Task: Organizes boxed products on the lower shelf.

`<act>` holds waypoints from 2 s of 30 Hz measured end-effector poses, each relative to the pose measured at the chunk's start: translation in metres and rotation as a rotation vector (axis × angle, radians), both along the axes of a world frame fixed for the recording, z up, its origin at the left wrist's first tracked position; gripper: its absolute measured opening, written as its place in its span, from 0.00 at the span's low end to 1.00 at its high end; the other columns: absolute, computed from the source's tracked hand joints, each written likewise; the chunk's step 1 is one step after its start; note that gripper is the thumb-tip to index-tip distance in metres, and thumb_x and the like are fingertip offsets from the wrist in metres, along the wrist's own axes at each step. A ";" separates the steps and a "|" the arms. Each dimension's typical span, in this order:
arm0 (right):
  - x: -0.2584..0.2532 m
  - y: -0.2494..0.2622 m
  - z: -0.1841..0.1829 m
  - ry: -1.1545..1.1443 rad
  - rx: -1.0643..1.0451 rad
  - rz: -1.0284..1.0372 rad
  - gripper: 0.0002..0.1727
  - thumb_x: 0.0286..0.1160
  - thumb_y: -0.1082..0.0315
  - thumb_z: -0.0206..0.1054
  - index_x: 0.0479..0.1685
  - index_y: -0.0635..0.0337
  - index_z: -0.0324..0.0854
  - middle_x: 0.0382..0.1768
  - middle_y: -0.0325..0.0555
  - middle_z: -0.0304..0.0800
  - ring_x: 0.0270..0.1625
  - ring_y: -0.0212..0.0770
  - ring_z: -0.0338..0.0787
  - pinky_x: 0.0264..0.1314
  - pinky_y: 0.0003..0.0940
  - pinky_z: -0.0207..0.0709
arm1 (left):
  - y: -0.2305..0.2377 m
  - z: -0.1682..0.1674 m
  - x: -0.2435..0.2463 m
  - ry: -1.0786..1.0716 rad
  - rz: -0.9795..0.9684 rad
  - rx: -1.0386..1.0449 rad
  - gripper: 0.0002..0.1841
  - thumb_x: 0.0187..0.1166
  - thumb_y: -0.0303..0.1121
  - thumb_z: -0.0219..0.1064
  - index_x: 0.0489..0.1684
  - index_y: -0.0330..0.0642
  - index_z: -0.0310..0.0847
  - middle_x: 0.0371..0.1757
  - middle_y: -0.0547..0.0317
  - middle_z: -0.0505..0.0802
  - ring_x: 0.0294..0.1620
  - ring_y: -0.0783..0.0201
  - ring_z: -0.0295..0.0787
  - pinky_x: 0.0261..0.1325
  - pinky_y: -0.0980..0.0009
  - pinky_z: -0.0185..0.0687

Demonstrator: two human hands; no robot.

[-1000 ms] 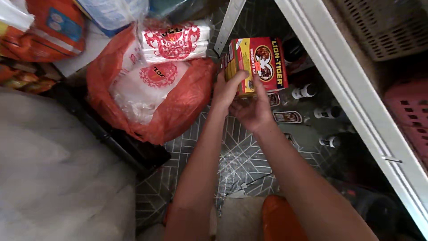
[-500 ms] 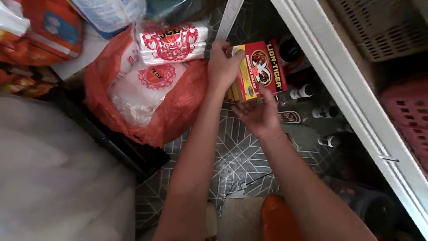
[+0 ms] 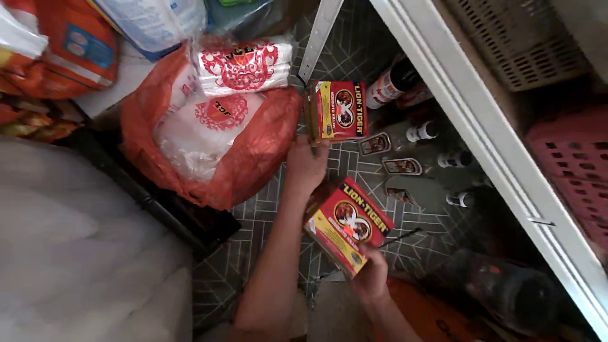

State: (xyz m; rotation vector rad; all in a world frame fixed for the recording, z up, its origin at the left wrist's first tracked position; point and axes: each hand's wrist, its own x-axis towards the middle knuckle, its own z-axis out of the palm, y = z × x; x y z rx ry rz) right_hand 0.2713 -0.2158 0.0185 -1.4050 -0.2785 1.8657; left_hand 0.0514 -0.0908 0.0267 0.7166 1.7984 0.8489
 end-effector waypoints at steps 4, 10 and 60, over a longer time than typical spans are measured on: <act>0.024 -0.031 -0.008 -0.041 -0.048 -0.053 0.26 0.41 0.52 0.84 0.43 0.52 0.89 0.39 0.43 0.97 0.42 0.37 0.96 0.45 0.38 0.92 | 0.045 -0.027 0.031 0.007 0.151 -0.084 0.46 0.85 0.60 0.59 0.94 0.37 0.45 0.89 0.26 0.57 0.79 0.33 0.73 0.74 0.41 0.77; 0.032 -0.037 -0.008 -0.076 -0.093 -0.019 0.26 0.41 0.53 0.83 0.43 0.54 0.87 0.37 0.42 0.97 0.41 0.35 0.96 0.44 0.36 0.92 | 0.082 -0.032 0.040 0.030 0.295 -0.043 0.33 0.86 0.39 0.65 0.88 0.37 0.60 0.85 0.26 0.64 0.74 0.36 0.78 0.70 0.50 0.82; 0.037 -0.039 -0.022 0.049 -0.124 -0.046 0.22 0.43 0.57 0.84 0.41 0.54 0.91 0.39 0.45 0.97 0.43 0.37 0.97 0.48 0.37 0.92 | 0.152 -0.030 0.044 0.567 0.053 0.256 0.49 0.59 0.29 0.80 0.90 0.38 0.61 0.88 0.31 0.64 0.86 0.30 0.60 0.80 0.37 0.62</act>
